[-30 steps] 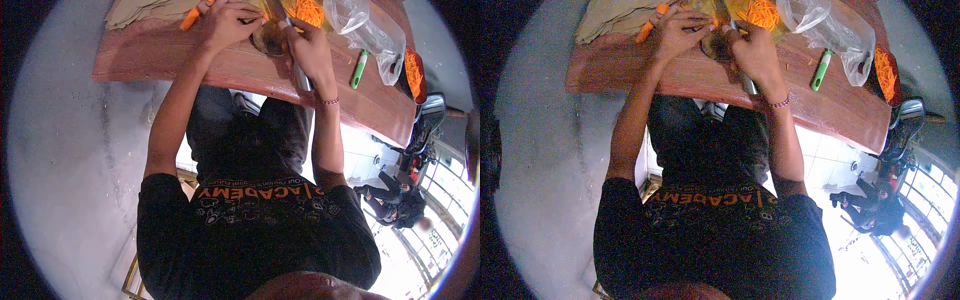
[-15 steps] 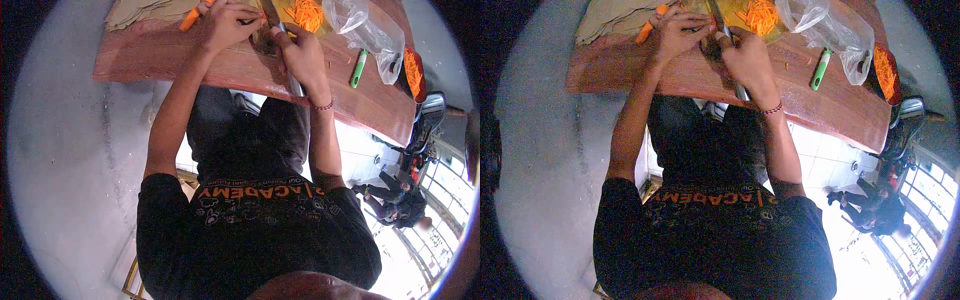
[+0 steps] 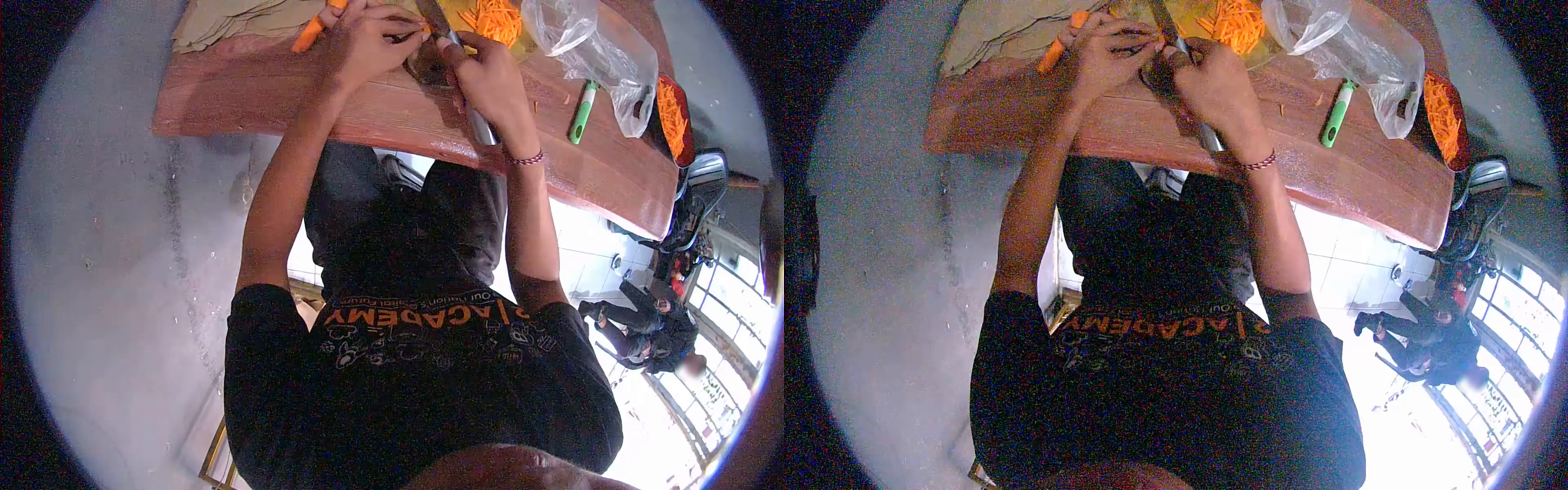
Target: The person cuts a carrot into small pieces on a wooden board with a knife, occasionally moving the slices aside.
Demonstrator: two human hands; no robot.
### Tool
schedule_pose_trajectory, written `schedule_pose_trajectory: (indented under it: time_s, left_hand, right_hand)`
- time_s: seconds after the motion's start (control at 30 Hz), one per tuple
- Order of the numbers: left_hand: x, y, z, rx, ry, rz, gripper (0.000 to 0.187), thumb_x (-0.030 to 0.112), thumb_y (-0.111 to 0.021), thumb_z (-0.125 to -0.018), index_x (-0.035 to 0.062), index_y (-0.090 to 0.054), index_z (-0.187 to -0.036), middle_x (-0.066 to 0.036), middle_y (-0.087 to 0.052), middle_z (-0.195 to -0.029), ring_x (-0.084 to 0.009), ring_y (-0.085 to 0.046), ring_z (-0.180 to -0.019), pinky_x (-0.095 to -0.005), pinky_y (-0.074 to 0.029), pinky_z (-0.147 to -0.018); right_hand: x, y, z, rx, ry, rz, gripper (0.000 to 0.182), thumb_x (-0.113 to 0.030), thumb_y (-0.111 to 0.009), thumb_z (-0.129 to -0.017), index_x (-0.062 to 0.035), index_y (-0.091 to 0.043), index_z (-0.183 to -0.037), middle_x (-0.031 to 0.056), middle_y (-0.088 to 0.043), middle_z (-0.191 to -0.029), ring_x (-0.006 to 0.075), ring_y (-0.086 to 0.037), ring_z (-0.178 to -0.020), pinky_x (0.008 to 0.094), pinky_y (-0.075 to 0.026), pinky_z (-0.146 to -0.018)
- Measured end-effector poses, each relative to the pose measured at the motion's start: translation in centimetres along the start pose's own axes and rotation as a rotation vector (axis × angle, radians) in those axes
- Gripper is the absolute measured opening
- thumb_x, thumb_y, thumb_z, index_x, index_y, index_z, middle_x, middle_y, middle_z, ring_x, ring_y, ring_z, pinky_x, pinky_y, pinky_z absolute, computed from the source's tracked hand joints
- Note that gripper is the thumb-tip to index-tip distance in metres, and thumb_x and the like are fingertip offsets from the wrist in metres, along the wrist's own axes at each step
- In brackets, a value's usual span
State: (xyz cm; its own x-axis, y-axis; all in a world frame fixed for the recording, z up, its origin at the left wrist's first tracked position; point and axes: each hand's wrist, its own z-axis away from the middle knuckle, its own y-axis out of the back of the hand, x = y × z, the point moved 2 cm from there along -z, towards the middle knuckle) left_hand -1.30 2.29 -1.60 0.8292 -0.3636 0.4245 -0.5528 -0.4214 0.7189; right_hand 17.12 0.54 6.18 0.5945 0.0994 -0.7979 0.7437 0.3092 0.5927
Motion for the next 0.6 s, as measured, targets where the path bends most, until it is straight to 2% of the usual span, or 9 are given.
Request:
schedule_pose_trajectory:
  time_s: [0.03,0.13,0.23,0.3,0.4,0.47,0.53,0.6]
  left_hand:
    - [0.8,0.6,-0.1,0.048,-0.072,-0.16,0.018,0.03,-0.08,-0.077,0.02,-0.08,-0.091,0.009,-0.075,-0.093,-0.0153,-0.06,-0.099,-0.0324,-0.045,-0.095]
    - [-0.3,0.3,-0.2,0.053,-0.173,-0.037,0.017,0.03,-0.08,-0.077,0.0206,-0.081,-0.091,0.008,-0.075,-0.096,-0.0163,-0.062,-0.095,-0.0306,-0.045,-0.093]
    - [-1.0,-0.2,-0.1,0.006,-0.124,0.042,0.016,0.029,-0.079,-0.078,0.021,-0.081,-0.092,0.007,-0.074,-0.098,-0.0173,-0.062,-0.096,-0.0304,-0.045,-0.093]
    - [-0.8,-0.4,0.0,0.026,-0.128,0.015,0.016,0.029,-0.079,-0.078,0.0207,-0.08,-0.092,0.007,-0.074,-0.098,-0.0172,-0.063,-0.096,-0.0302,-0.046,-0.092]
    - [-0.6,-0.1,-0.1,0.054,-0.166,-0.009,0.017,0.029,-0.079,-0.079,0.0203,-0.08,-0.093,0.006,-0.074,-0.099,-0.0167,-0.063,-0.097,-0.0297,-0.047,-0.091]
    - [-0.6,0.0,0.1,0.059,-0.2,-0.001,0.017,0.03,-0.079,-0.079,0.0201,-0.08,-0.093,0.006,-0.074,-0.099,-0.0163,-0.063,-0.097,-0.0293,-0.047,-0.091]
    - [-0.5,0.7,0.2,0.077,-0.181,-0.004,0.018,0.031,-0.079,-0.079,0.0189,-0.08,-0.092,0.006,-0.074,-0.101,-0.0157,-0.063,-0.097,-0.0299,-0.047,-0.089]
    - [0.0,1.1,0.4,0.052,-0.112,0.021,0.019,0.032,-0.079,-0.079,0.0186,-0.08,-0.092,0.006,-0.074,-0.101,-0.0155,-0.062,-0.098,-0.0312,-0.045,-0.093]
  right_hand:
    - [0.2,0.0,-0.2,0.001,0.0,0.0,0.035,-0.03,-0.054,-0.096,0.0033,-0.066,-0.095,0.0167,-0.063,-0.057,0.0292,-0.066,-0.053,0.042,-0.053,-0.057]
    - [0.5,-0.3,-0.6,-0.01,0.019,-0.037,0.036,-0.03,-0.052,-0.097,0.0031,-0.066,-0.095,0.017,-0.063,-0.057,0.0287,-0.067,-0.054,0.042,-0.053,-0.057]
    - [0.6,-0.8,-0.9,-0.014,-0.022,-0.076,0.037,-0.031,-0.052,-0.097,0.0029,-0.066,-0.097,0.0176,-0.063,-0.057,0.0277,-0.067,-0.052,0.0413,-0.053,-0.056]
    - [1.5,-1.0,-1.7,0.128,0.097,0.008,0.035,-0.029,-0.052,-0.097,0.0025,-0.067,-0.099,0.0171,-0.062,-0.056,0.0264,-0.066,-0.05,0.0397,-0.052,-0.052]
    - [1.8,-0.3,-1.4,0.066,0.017,-0.108,0.033,-0.028,-0.054,-0.097,0.0019,-0.067,-0.1,0.0153,-0.063,-0.058,0.0233,-0.065,-0.048,0.0376,-0.051,-0.048]
    - [1.1,0.0,-0.3,0.101,0.054,-0.101,0.032,-0.028,-0.055,-0.097,0.0019,-0.067,-0.101,0.0141,-0.064,-0.058,0.0218,-0.064,-0.047,0.0366,-0.05,-0.048]
    - [0.5,0.4,0.5,0.137,0.093,-0.095,0.032,-0.027,-0.055,-0.097,0.0018,-0.067,-0.102,0.013,-0.064,-0.059,0.0203,-0.063,-0.047,0.0357,-0.05,-0.048]
    - [0.3,0.5,0.8,0.038,-0.003,-0.134,0.031,-0.027,-0.056,-0.096,0.0016,-0.067,-0.101,0.0114,-0.064,-0.059,0.0179,-0.06,-0.045,0.0346,-0.049,-0.047]
